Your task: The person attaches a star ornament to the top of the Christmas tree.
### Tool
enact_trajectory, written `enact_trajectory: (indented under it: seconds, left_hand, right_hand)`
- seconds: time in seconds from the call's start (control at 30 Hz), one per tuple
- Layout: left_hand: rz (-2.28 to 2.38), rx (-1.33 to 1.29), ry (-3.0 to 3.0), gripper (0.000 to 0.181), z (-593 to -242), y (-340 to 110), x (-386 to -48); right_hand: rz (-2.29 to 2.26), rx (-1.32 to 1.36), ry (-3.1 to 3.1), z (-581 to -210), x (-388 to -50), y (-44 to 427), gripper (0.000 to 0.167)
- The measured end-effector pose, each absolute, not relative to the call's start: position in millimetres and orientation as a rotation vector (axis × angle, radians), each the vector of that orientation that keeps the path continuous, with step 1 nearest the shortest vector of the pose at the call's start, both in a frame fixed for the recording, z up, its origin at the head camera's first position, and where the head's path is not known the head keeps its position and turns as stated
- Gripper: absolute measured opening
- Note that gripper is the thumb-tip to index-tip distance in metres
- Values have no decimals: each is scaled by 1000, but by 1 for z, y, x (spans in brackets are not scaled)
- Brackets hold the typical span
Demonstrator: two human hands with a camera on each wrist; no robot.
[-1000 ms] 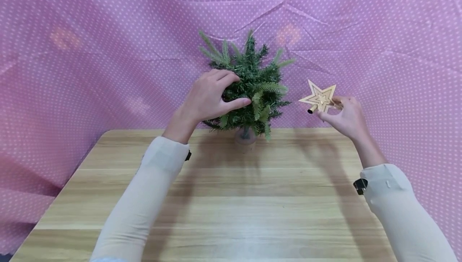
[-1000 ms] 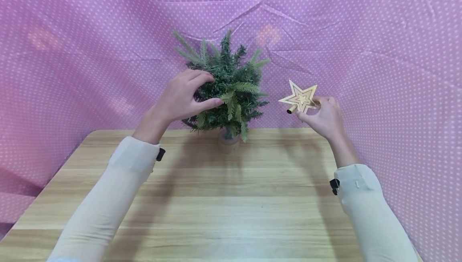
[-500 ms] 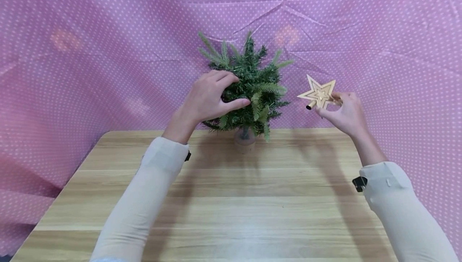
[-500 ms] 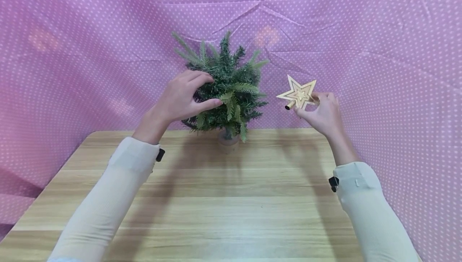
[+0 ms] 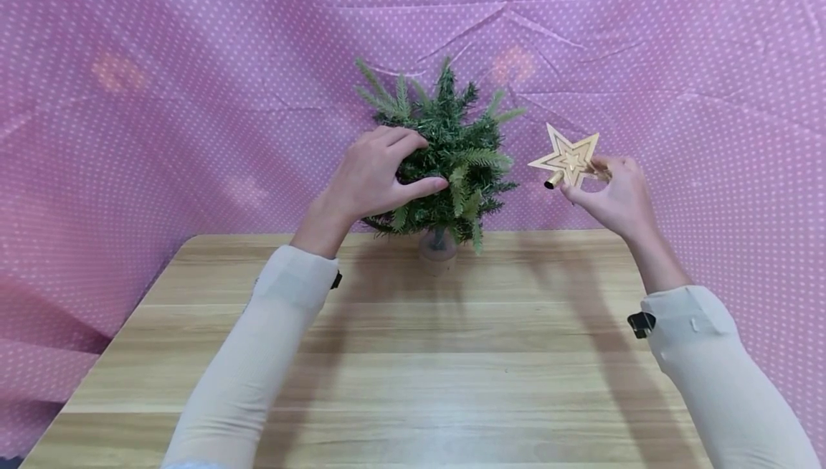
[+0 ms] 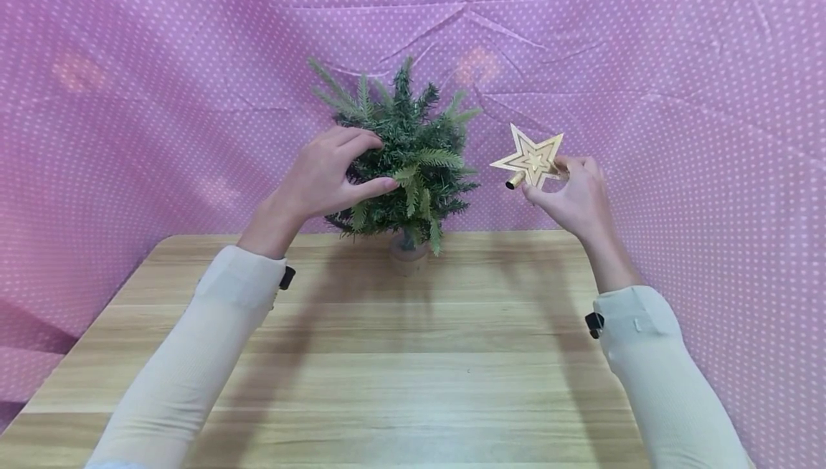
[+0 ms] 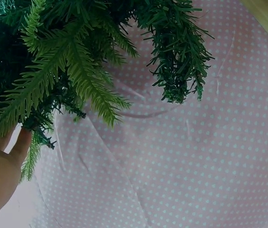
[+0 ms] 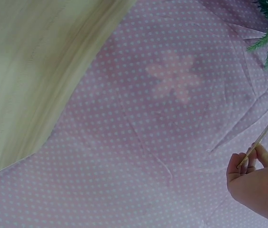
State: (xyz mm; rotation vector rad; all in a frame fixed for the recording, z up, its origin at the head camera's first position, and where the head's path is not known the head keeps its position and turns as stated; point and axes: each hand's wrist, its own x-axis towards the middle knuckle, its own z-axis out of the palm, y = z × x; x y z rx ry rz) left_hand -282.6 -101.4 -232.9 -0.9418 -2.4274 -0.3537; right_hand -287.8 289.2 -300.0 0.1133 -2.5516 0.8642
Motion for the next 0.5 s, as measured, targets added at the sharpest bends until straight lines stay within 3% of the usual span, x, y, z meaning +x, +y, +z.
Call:
enact_trajectory:
  seconds: [0.5]
  left_hand:
    - [-338, -953, -2413, 68, -233, -101, -282]
  right_hand:
    - [890, 97, -2534, -280, -290, 275, 81]
